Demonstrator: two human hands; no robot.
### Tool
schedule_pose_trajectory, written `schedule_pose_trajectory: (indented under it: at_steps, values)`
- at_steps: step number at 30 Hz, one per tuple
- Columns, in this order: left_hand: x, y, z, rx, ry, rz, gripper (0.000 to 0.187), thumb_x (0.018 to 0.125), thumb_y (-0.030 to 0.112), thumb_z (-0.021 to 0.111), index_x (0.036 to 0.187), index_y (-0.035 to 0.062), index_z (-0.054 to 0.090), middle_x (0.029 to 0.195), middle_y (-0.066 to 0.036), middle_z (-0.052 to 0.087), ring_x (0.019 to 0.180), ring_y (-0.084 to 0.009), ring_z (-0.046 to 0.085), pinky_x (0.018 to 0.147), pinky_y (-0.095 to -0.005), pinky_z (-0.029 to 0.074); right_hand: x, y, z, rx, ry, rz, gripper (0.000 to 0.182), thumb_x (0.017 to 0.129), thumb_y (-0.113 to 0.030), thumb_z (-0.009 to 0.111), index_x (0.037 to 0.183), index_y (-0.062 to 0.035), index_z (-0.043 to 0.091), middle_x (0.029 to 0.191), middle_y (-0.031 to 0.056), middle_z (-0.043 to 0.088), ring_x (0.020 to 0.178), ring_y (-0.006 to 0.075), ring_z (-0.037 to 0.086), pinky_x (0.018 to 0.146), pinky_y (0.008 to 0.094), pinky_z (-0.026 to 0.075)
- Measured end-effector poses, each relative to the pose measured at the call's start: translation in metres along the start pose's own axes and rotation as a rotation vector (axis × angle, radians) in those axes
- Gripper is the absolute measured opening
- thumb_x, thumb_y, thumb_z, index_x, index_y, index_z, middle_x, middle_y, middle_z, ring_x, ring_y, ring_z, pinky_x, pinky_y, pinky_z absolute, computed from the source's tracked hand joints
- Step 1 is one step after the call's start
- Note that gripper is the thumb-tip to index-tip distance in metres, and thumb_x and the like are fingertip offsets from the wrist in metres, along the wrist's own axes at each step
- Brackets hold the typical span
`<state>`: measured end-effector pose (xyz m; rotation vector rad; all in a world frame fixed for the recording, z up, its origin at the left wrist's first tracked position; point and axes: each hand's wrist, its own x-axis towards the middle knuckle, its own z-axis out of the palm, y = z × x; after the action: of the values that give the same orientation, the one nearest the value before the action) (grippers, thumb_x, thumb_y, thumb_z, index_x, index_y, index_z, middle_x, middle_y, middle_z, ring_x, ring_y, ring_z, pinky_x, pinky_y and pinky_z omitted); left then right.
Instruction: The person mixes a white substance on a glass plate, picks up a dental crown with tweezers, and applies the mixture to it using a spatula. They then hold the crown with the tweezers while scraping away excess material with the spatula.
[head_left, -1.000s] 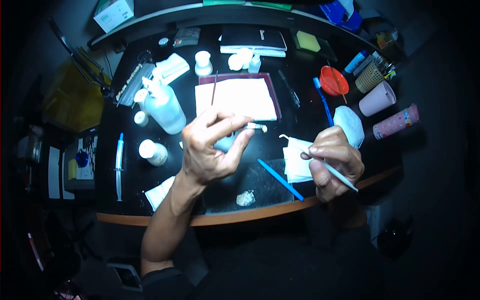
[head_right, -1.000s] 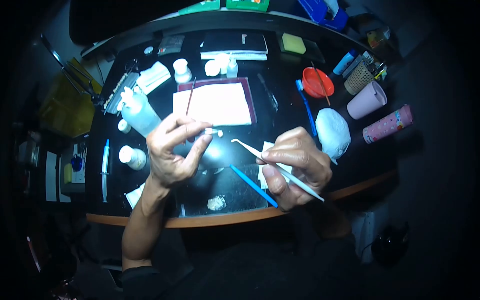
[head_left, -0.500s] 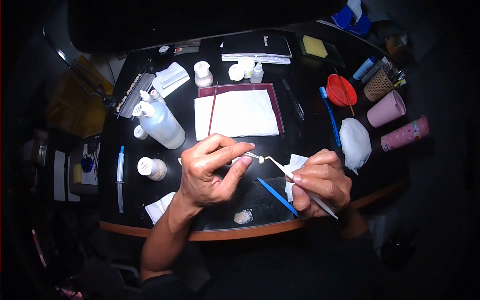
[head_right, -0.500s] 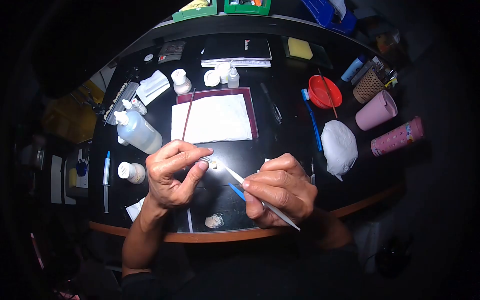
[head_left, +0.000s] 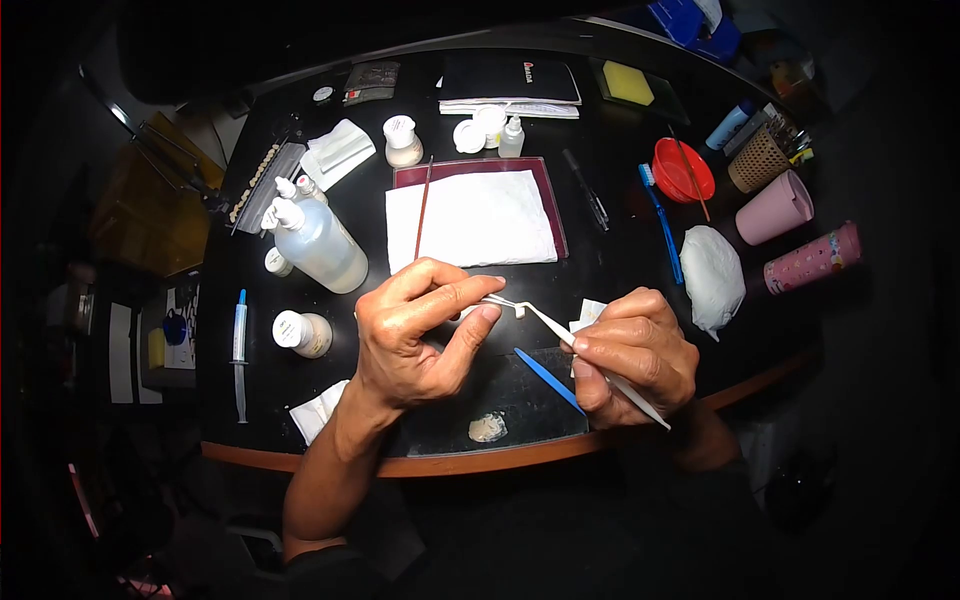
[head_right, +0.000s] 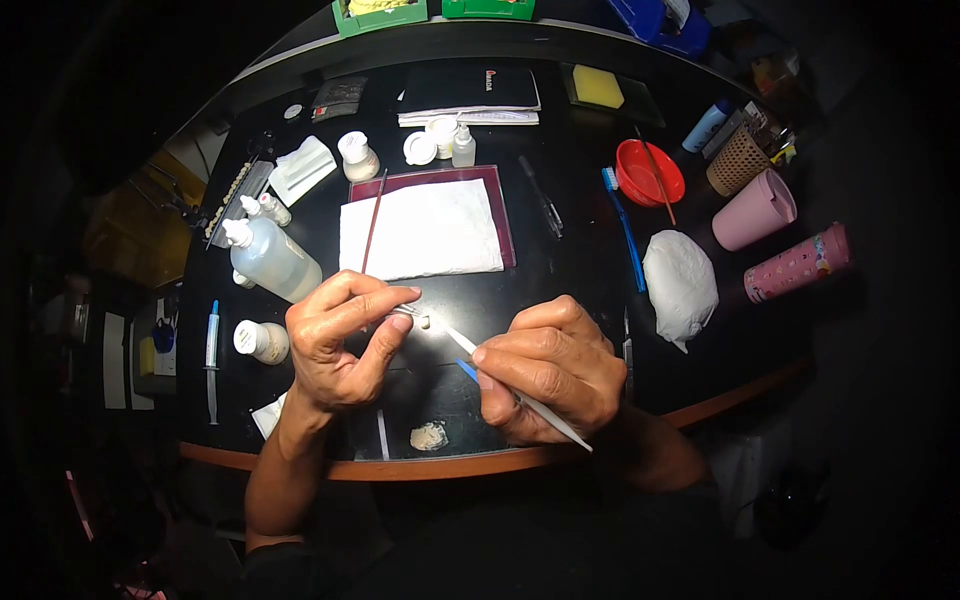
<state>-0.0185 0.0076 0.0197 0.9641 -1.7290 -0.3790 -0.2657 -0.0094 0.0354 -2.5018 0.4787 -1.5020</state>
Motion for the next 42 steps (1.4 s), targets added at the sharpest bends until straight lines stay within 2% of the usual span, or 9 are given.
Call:
schedule_pose_trajectory:
  at_steps: [10,19,22,37,42]
  values:
    - [-0.0011,-0.0006,0.0010,0.003,0.004,-0.009,0.021,0.082,0.000,0.083,0.103,0.0011,0.083,0.083,-0.009,0.074,0.066,-0.0143,0.070,0.056,-0.0255,0.052,-0.0006,0.0011,0.0017,0.009,0.038,-0.038,0.024,0.081,0.002,0.081,0.104,-0.0026,0.075,0.090,0.0057,0.074,0.078,0.0184,0.066,0.064,0.0289,0.052]
    - [-0.0010,-0.0004,0.0007,-0.004,-0.001,-0.018,0.020,0.083,0.001,0.083,0.103,0.0019,0.083,0.080,-0.008,0.073,0.061,-0.0132,0.066,0.053,-0.0254,0.050,-0.0036,0.0021,0.0026,0.055,0.048,-0.058,0.017,0.090,-0.011,0.084,0.103,-0.0039,0.076,0.091,0.0060,0.076,0.078,0.0169,0.066,0.061,0.0285,0.050]
    - [-0.0010,-0.0004,0.0006,0.000,-0.004,-0.014,0.019,0.083,0.001,0.083,0.102,0.0019,0.083,0.080,-0.008,0.074,0.061,-0.0131,0.066,0.052,-0.0256,0.050,-0.0039,0.0031,0.0050,0.051,0.055,-0.072,0.017,0.090,-0.011,0.084,0.104,-0.0038,0.076,0.092,0.0060,0.076,0.078,0.0170,0.066,0.061,0.0282,0.051]
    - [-0.0012,-0.0005,0.0012,0.010,0.005,-0.001,0.019,0.082,0.000,0.083,0.102,0.0012,0.083,0.080,-0.009,0.074,0.062,-0.0139,0.067,0.054,-0.0258,0.050,0.0001,-0.0019,0.0020,0.037,0.009,-0.005,0.025,0.081,0.003,0.084,0.105,-0.0028,0.076,0.093,0.0070,0.076,0.079,0.0180,0.066,0.065,0.0285,0.053]
    - [-0.0012,-0.0006,0.0008,0.002,0.003,-0.003,0.020,0.082,0.000,0.083,0.102,0.0011,0.083,0.080,-0.009,0.074,0.063,-0.0145,0.068,0.055,-0.0258,0.051,-0.0011,-0.0013,0.0019,0.016,0.012,-0.003,0.025,0.081,0.003,0.084,0.104,-0.0023,0.076,0.093,0.0073,0.076,0.078,0.0181,0.066,0.064,0.0285,0.053]
